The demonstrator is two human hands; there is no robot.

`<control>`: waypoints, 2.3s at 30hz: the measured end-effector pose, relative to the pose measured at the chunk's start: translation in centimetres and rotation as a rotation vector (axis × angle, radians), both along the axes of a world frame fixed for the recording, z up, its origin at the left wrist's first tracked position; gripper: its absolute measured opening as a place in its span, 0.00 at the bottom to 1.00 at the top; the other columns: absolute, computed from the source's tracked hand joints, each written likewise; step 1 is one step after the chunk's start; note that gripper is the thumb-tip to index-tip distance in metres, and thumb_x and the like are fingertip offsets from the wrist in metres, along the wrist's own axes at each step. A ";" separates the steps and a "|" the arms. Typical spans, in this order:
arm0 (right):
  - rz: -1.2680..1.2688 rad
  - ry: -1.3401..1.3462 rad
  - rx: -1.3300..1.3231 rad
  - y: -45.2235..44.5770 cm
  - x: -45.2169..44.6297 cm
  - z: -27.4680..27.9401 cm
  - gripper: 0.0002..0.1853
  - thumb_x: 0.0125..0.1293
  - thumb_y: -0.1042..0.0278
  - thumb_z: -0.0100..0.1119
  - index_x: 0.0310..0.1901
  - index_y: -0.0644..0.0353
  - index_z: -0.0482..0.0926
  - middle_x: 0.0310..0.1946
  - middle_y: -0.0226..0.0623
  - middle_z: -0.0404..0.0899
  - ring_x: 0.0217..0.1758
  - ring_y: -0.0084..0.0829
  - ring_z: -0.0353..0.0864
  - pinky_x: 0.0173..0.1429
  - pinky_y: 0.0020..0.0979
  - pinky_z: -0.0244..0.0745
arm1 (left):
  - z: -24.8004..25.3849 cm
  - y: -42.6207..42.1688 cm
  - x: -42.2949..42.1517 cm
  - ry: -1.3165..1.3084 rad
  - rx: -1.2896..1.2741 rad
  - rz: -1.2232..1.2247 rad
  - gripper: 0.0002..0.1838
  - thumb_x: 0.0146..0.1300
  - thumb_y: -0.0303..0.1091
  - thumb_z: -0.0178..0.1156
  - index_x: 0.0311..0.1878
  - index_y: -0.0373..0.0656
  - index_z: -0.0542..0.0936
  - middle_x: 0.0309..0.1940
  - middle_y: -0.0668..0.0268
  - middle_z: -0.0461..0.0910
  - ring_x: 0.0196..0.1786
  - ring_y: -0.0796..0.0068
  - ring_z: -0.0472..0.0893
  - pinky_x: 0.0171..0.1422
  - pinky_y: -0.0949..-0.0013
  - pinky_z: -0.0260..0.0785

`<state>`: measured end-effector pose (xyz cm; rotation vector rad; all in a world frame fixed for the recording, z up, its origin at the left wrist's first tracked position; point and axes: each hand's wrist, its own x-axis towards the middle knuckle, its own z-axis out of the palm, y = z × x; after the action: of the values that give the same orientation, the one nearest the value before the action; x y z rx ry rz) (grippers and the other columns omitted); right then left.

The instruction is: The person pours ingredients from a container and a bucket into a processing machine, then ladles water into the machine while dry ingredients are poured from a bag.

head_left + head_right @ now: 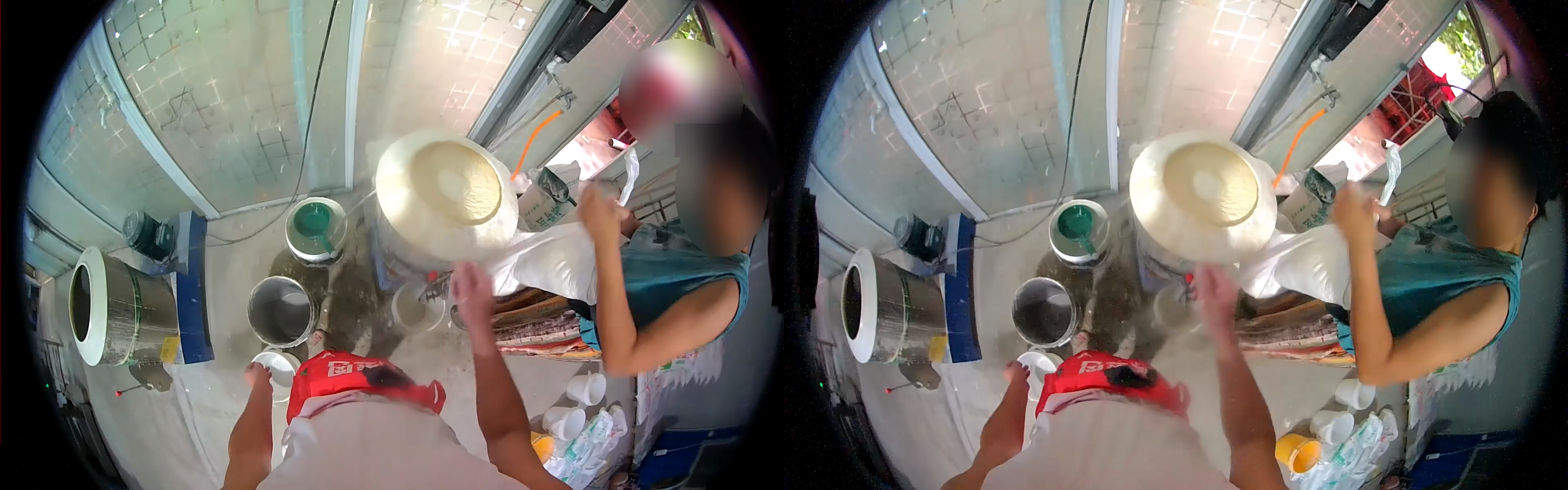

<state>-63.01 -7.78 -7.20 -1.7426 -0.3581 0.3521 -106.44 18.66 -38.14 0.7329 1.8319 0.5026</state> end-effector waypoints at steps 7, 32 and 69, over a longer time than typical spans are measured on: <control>0.107 -0.759 -0.539 -15.8 -8.6 -30.7 0.12 0.55 0.63 0.48 0.23 0.62 0.75 0.16 0.37 0.72 0.21 0.30 0.74 0.24 0.36 0.65 | 1.2 -0.3 0.8 -0.020 -0.018 -0.024 0.19 0.55 0.28 0.46 0.52 0.37 0.67 0.37 0.58 0.74 0.30 0.69 0.78 0.25 0.73 0.69; -0.089 0.014 -0.460 -22.9 -8.3 -43.8 0.09 0.56 0.67 0.53 0.22 0.62 0.72 0.13 0.31 0.69 0.11 0.23 0.65 0.13 0.24 0.59 | 2.0 -0.5 3.6 -0.126 0.046 -0.058 0.22 0.53 0.27 0.48 0.54 0.37 0.66 0.34 0.59 0.74 0.28 0.71 0.77 0.24 0.75 0.68; 0.206 -0.295 0.589 19.4 7.9 13.3 0.14 0.64 0.61 0.44 0.43 0.63 0.71 0.27 0.30 0.71 0.23 0.18 0.68 0.26 0.20 0.64 | -1.6 9.4 -0.8 -0.219 -0.033 0.025 0.21 0.52 0.27 0.47 0.52 0.42 0.66 0.31 0.63 0.71 0.30 0.70 0.74 0.27 0.73 0.67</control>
<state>-55.15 11.64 6.10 -1.1766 -0.7753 0.1128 -107.24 28.07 -39.74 0.6081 1.6426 0.5460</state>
